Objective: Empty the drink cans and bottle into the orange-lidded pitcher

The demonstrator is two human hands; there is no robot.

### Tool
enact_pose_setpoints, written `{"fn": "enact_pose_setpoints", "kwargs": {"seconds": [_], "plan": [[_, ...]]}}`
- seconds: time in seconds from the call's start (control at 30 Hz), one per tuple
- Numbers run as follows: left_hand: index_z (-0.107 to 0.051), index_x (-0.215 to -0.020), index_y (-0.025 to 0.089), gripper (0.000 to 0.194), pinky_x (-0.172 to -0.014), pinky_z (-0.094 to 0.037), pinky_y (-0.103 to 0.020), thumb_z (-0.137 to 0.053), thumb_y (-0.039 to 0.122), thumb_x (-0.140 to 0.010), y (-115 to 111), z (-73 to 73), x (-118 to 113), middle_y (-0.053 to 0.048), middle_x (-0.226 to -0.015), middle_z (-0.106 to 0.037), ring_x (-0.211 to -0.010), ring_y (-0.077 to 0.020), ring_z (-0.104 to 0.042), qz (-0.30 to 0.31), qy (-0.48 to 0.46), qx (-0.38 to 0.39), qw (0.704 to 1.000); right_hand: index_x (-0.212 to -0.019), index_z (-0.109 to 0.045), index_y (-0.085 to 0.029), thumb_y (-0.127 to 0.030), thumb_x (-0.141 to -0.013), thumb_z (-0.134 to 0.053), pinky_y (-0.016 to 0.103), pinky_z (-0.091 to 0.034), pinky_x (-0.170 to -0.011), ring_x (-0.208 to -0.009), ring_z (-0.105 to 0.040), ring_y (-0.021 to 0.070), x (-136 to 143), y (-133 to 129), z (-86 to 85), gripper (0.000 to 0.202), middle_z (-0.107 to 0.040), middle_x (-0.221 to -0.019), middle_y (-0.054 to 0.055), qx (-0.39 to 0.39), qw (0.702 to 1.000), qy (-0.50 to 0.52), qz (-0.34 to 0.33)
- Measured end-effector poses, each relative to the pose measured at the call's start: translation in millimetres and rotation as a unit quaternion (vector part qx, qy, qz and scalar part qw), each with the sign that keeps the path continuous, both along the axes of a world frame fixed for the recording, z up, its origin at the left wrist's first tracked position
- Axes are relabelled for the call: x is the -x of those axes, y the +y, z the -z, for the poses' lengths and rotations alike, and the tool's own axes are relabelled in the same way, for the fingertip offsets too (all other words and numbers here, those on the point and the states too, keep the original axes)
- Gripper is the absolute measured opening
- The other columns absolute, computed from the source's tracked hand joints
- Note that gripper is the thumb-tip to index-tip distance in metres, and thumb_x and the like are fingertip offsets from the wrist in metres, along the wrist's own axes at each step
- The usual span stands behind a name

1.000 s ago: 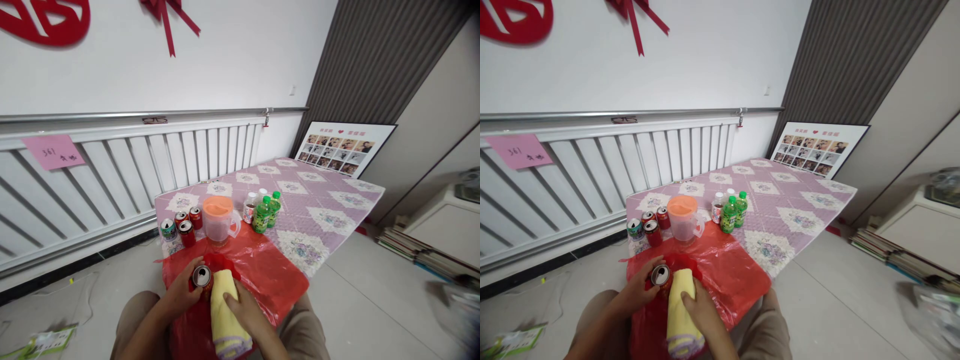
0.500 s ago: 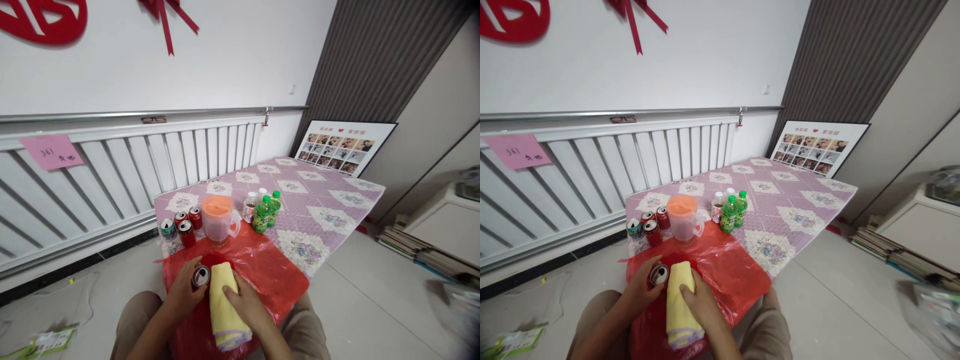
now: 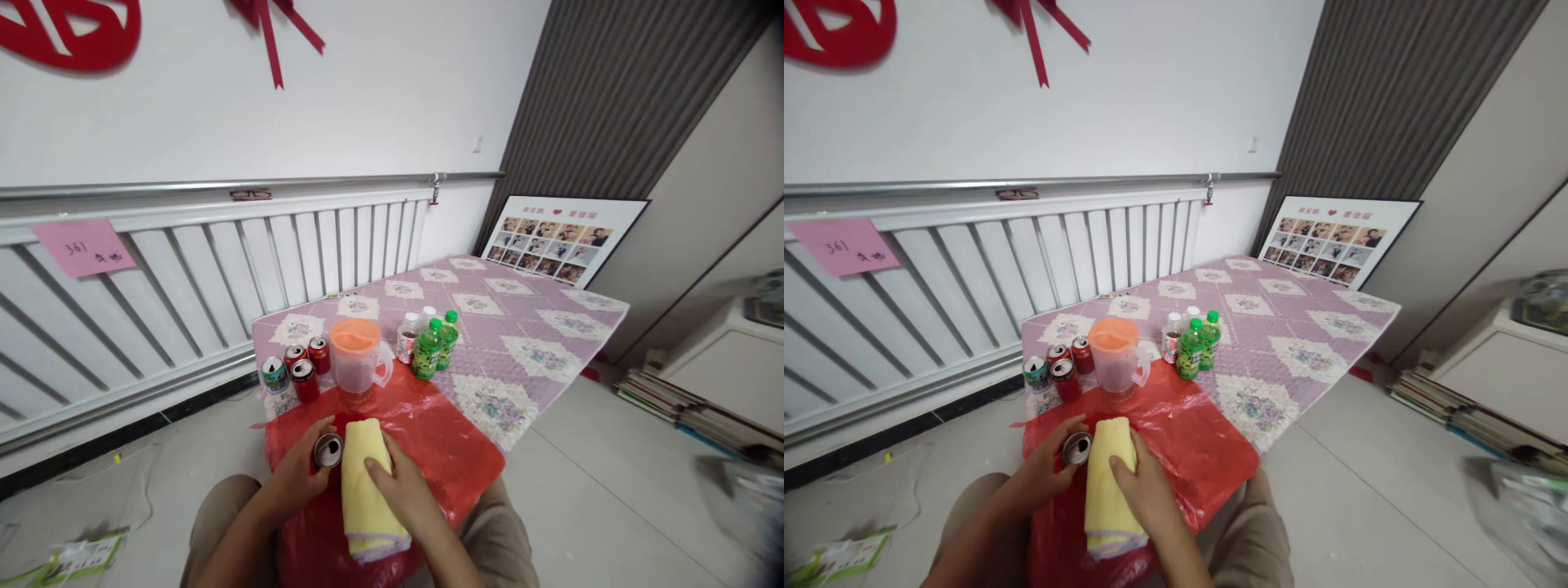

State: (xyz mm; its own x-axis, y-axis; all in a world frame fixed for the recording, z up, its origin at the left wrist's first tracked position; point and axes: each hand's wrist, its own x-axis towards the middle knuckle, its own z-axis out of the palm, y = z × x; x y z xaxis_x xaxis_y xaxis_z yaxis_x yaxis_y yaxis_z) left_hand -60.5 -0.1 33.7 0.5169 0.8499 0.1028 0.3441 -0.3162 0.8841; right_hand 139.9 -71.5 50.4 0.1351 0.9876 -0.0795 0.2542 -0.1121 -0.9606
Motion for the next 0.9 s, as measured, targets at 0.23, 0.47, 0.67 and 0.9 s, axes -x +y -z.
{"fn": "enact_pose_setpoints", "kwargs": {"seconds": [0.23,0.47,0.67,0.9], "plan": [[-0.039,-0.137,0.018,0.074,-0.111,-0.038,-0.044,-0.05,0.008,-0.065,3,-2.7,3,-0.011,-0.131,-0.058,-0.125,-0.0229,-0.053,0.017,0.004,0.008,1.0,-0.127,-0.055,-0.013,-0.032,-0.082,-0.052,0.041,-0.046,-0.095,-0.109,-0.063,0.0283,1,-5,23.1,0.049,-0.064,-0.126,0.014,0.051,0.998,-0.019,-0.02],[-0.047,-0.132,0.019,0.069,-0.111,-0.035,-0.052,-0.064,0.016,-0.065,-6,5.2,-3,-0.013,-0.134,-0.054,-0.128,-0.0308,-0.048,-0.071,0.033,-0.086,0.993,-0.13,-0.053,-0.014,-0.033,-0.082,-0.054,0.039,-0.043,-0.1,-0.117,-0.059,0.0266,-3,-8,26.3,0.052,-0.061,-0.13,0.013,0.031,0.999,-0.037,-0.009],[-0.051,-0.125,0.018,0.057,-0.101,-0.044,-0.053,-0.063,0.023,-0.07,-13,13.7,-7,-0.013,-0.119,-0.06,-0.115,-0.0313,-0.056,-0.154,0.075,-0.123,0.977,-0.134,-0.049,-0.016,-0.032,-0.082,-0.055,0.038,-0.042,-0.101,-0.117,-0.058,0.025,-1,-2,11.4,0.055,-0.06,-0.133,0.012,-0.004,1.0,-0.009,0.002],[-0.048,-0.128,0.019,0.061,-0.102,-0.046,-0.046,-0.059,0.015,-0.069,-7,10.1,-2,-0.011,-0.123,-0.061,-0.116,-0.0264,-0.058,-0.097,0.022,-0.082,0.992,-0.128,-0.055,-0.016,-0.032,-0.082,-0.053,0.037,-0.045,-0.097,-0.111,-0.062,0.0253,0,-7,24.4,0.049,-0.065,-0.126,0.011,0.046,0.998,-0.027,-0.035]]}}
